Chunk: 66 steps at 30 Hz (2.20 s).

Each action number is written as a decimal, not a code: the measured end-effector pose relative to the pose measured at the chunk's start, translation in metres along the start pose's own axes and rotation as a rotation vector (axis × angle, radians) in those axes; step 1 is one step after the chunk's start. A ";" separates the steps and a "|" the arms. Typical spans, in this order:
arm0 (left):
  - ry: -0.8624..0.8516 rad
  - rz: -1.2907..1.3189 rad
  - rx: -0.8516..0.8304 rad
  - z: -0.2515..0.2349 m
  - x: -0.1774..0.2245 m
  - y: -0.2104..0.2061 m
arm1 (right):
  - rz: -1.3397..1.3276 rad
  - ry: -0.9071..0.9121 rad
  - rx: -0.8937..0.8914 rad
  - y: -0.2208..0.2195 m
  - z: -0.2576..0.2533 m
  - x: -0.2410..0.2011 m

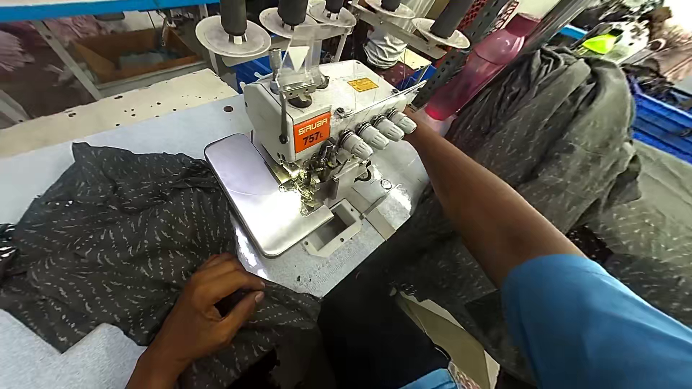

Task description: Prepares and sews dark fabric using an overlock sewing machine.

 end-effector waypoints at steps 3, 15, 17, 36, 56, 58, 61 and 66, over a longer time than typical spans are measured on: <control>-0.013 -0.042 0.061 -0.002 0.006 0.000 | 0.039 0.082 0.052 0.001 0.005 0.036; -0.174 -0.402 -0.365 -0.071 0.130 0.011 | 0.078 0.105 0.595 0.035 0.096 0.022; -0.157 -0.394 -0.406 -0.079 0.140 0.004 | 0.011 0.375 0.593 -0.004 0.182 -0.022; -0.079 -0.865 -0.485 -0.091 0.155 0.086 | -0.599 0.362 -0.448 -0.118 0.284 -0.068; 0.116 -0.632 -0.484 -0.078 0.110 0.099 | -0.597 0.170 -0.342 -0.085 0.300 -0.013; 0.162 -0.619 -0.502 -0.084 0.114 0.098 | -0.575 0.138 -0.314 -0.083 0.297 -0.005; 0.175 -0.597 -0.514 -0.087 0.120 0.098 | -0.610 0.103 -0.317 -0.084 0.295 0.005; 0.150 -0.620 -0.506 -0.088 0.128 0.105 | -0.594 0.056 -0.299 -0.083 0.295 0.017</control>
Point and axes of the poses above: each hand's wrist, its own z-axis away from the middle knuckle, its own y-axis out of the back of the hand, x = y × z, the point moved 6 cm from there along -z, towards the middle knuckle, and after that the axes turned 3 degrees about z, right-handed, at the moved point
